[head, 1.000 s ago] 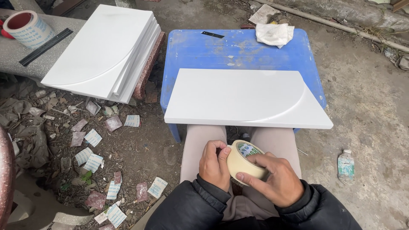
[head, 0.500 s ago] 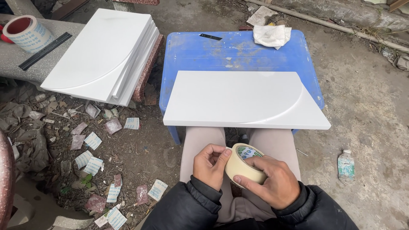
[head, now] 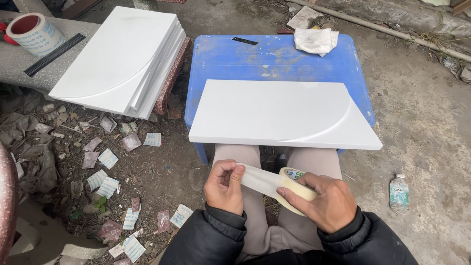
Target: Applying masking tape to the curved edges of white furniture panels
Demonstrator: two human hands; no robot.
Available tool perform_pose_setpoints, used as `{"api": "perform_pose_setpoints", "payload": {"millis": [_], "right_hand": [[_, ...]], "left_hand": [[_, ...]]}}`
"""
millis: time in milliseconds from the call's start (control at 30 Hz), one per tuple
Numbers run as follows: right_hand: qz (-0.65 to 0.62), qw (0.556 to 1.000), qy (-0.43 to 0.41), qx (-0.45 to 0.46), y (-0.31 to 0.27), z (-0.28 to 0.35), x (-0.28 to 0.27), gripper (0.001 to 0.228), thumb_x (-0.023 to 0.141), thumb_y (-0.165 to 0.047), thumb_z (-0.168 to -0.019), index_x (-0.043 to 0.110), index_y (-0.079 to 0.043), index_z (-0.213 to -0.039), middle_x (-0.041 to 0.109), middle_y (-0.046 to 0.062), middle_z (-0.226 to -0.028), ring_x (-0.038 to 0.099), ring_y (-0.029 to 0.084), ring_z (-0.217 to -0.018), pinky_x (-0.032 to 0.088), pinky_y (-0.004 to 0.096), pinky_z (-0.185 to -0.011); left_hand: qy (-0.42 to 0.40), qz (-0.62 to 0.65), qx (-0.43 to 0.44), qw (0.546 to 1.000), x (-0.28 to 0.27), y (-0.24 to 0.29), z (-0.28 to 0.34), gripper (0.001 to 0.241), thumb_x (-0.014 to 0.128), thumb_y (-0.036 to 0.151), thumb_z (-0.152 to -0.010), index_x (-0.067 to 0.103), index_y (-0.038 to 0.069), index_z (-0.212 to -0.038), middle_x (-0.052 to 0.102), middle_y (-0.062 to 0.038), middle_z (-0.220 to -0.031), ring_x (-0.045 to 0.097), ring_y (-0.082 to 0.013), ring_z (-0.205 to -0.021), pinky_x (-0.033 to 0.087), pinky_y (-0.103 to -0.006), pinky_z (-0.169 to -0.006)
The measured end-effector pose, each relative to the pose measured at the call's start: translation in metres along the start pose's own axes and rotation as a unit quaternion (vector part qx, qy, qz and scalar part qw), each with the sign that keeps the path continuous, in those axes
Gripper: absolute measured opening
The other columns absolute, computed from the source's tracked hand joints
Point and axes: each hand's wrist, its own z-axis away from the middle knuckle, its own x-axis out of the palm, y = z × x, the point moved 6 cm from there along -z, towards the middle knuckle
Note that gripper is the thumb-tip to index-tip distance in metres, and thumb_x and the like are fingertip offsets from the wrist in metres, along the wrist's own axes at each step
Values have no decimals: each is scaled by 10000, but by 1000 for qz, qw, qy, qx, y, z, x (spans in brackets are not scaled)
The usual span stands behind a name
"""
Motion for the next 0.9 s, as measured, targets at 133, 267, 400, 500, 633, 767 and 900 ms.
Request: {"api": "perform_pose_setpoints", "payload": {"millis": [133,267,400,500,633,767,900], "right_hand": [[66,996,38,-42,17,-7,-17,491,913,-757,-838,905,-268,-794,766,-3,-564,623,199,-444,528,419,-504],[49,994,87,-42,30,-17,-31,441,1001,-594,-832,900,-168,-777,757,4,-593,598,170,-490,497,371,-551],[100,965,172,-173,-1,-17,-15,534,1011,-572,-915,744,-159,-706,649,4,-585,597,262,-553,493,406,-592],[144,950,200,-193,-15,-18,-7,734,998,-618,-954,525,-164,-624,468,16,-532,479,249,-520,433,426,-548],[136,951,202,-191,-33,-14,5,691,1027,-578,-942,546,-174,-652,489,16,-551,513,284,-550,427,439,-550],[140,947,208,-201,-37,-17,13,652,1025,-564,-963,590,-159,-697,503,23,-569,497,306,-546,494,440,-608],[149,946,207,-199,-35,-17,18,661,1015,-562,-980,572,-154,-708,473,18,-553,459,295,-528,502,441,-618]], "left_hand": [[62,-11,21,998,-45,-10,-28,68,810,168,-1086,817,102,-1100,846,-52,-1131,796,-181,-1040,632,-315,-984],[117,-31,44,992,-93,-24,-66,176,853,210,-1086,821,56,-1165,854,-75,-1081,790,-147,-952,649,-279,-894],[114,-22,49,992,-103,-68,-88,177,837,242,-1112,810,78,-1173,843,-47,-1049,780,-126,-942,640,-278,-855],[132,-12,41,990,-100,-96,-102,189,843,263,-1111,824,85,-1171,857,-43,-1048,788,-127,-949,657,-287,-870],[148,-13,35,988,-101,-108,-115,179,826,252,-1117,831,87,-1188,853,-40,-1081,786,-138,-993,655,-296,-926],[166,-30,55,984,-99,-99,-119,136,810,221,-1133,823,104,-1201,842,-28,-1125,774,-142,-1024,648,-310,-959],[143,18,101,984,-92,-76,-120,34,780,122,-1133,797,96,-1147,870,-113,-1233,821,-214,-1149,681,-355,-1054]]}}
